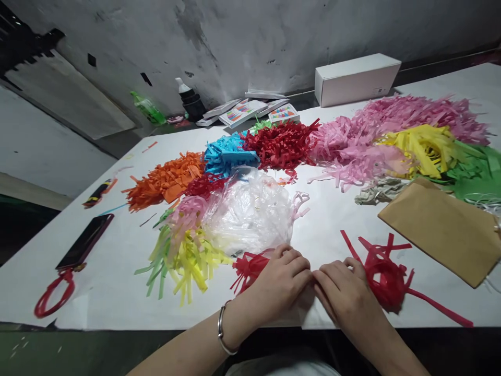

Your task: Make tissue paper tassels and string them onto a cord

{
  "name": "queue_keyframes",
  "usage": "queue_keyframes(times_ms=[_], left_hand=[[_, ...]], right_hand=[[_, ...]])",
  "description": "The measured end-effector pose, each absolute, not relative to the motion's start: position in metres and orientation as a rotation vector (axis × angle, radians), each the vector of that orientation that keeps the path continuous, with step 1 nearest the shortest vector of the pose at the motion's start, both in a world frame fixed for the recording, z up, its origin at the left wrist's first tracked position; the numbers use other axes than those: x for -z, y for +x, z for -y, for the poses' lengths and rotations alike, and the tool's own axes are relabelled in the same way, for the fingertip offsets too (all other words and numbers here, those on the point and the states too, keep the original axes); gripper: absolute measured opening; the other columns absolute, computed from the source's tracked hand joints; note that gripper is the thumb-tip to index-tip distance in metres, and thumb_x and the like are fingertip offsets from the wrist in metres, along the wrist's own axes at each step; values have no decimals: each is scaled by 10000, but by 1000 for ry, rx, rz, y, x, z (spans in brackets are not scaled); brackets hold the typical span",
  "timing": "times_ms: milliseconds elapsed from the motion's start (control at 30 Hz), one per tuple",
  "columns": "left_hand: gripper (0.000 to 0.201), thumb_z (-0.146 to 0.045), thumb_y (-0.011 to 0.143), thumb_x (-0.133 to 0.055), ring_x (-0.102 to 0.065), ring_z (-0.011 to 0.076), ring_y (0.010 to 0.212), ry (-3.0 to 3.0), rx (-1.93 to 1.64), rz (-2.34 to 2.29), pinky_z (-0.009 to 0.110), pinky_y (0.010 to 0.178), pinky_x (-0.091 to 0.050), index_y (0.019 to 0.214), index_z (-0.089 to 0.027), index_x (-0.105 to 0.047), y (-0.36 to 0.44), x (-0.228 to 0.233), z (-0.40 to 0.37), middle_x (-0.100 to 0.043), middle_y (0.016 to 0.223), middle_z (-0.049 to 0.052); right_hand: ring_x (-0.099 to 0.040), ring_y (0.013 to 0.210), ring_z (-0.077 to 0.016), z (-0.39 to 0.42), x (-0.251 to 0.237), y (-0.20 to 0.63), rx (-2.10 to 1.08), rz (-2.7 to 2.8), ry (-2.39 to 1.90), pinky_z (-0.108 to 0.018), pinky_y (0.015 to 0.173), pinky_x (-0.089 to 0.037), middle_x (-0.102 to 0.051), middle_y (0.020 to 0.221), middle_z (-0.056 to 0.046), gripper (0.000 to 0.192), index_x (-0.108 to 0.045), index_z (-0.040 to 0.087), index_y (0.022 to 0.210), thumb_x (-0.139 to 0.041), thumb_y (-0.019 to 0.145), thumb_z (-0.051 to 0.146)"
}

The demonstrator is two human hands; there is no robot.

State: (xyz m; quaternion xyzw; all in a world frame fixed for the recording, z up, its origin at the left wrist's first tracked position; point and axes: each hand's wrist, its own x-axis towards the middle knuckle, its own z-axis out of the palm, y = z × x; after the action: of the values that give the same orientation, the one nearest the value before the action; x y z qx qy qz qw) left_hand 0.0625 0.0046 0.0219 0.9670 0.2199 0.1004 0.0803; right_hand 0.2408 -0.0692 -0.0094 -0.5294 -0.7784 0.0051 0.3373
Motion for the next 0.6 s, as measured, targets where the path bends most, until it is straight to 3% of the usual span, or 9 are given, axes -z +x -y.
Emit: queue_keyframes(times_ms=[167, 367, 600], left_hand=[[129, -125, 939, -560, -552, 172, 835, 2870, -278, -652, 384, 899, -380, 871, -182, -655, 63, -21, -5, -670, 844, 10], [129, -127, 924, -576, -556, 161, 840, 2757, -284, -705, 357, 849, -379, 846, -202, -646, 64, -25, -3, -676, 834, -5], [112, -147, 880, -653, -565, 183, 867, 2605, -216, -916, 379, 852, -369, 802, -227, -661, 66, -25, 2, -689, 855, -19]], right_hand=[[-478, 716, -142, 74, 6, 245, -57, 2102, -1320, -374, 924, -350, -547, 711, -7, 362, -589, 168, 762, -343, 963, -4], [-563, 886, -178, 91, 12, 272, -41, 2031, -1356, -445, 1011, -350, -664, 853, -38, 295, -647, 168, 906, -398, 969, 23], [-608, 967, -215, 107, 15, 279, 13, 1845, -1486, -498, 1042, -332, -706, 952, -51, 213, -666, 193, 941, -474, 996, 121]])
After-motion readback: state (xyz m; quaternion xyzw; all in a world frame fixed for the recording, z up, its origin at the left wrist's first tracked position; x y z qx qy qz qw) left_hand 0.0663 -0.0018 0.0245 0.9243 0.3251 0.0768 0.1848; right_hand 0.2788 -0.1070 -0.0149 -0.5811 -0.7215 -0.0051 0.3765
